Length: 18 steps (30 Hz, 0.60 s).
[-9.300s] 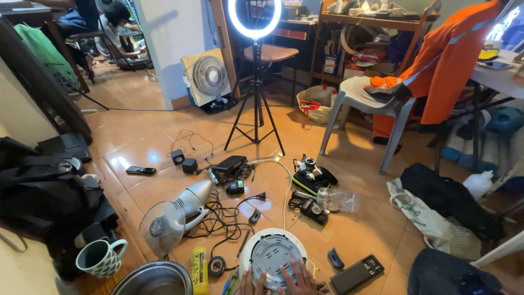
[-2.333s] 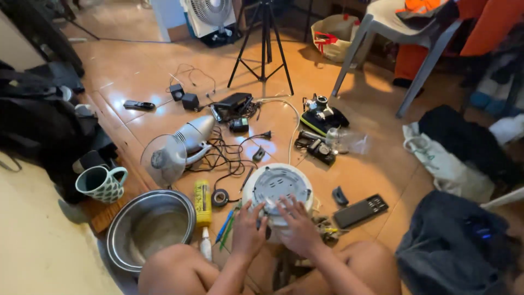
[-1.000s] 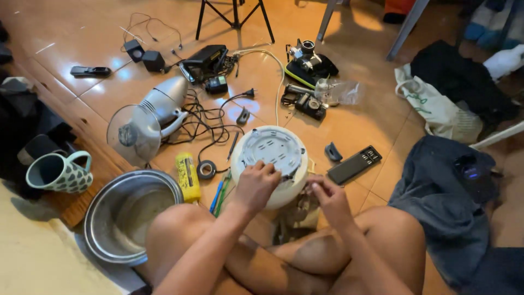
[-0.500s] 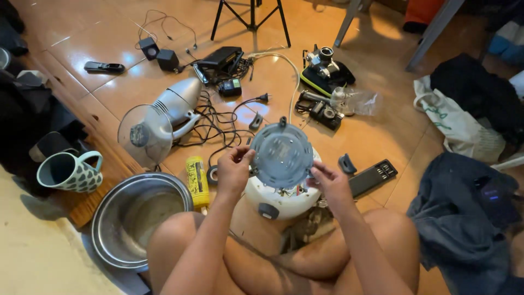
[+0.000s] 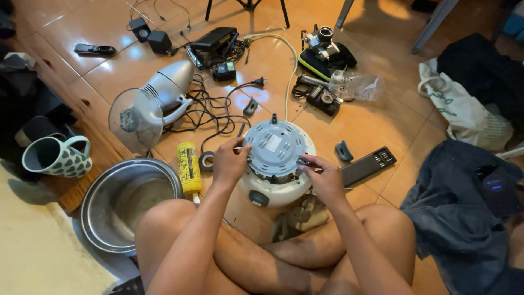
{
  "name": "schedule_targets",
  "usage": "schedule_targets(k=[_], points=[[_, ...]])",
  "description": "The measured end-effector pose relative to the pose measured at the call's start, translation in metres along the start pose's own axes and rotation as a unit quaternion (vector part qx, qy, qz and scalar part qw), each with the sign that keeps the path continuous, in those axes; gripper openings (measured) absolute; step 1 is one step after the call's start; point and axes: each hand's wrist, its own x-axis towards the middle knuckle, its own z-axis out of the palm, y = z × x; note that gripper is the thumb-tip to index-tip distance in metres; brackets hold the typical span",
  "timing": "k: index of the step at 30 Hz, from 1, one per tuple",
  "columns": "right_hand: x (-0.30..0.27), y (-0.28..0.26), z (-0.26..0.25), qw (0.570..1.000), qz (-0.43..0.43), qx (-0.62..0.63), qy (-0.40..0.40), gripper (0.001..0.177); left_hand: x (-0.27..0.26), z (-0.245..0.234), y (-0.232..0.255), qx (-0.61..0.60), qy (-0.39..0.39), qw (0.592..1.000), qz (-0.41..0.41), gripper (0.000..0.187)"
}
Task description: The person sits on the floor and works on the internal wiring of a disassembled white appliance. They connect wires to a grey circular component, then attempt to fit and secure the component onto the appliance base using screws.
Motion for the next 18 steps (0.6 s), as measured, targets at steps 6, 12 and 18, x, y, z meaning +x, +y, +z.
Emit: schedule_targets(k=[6,12,18], points=[[-0.001,-0.020,-0.003,0.994,-0.100,0.000,0.037,0.033,-0.007,-0.009,0.015,-0.062,0.007,0.998,0.020,0.029],[0.021,-0.064,-0.024,0.985,-0.140,-0.046,0.085,0.029,-0.023,-0.021,0.043,-0.176,-0.013,0.979,0.100,0.031],[0.029,-0.055,-0.022,0.986,-0.144,-0.037,0.079,0.029,-0.027,-0.025,0.048,-0.133,0.016,0.970,0.205,0.032]])
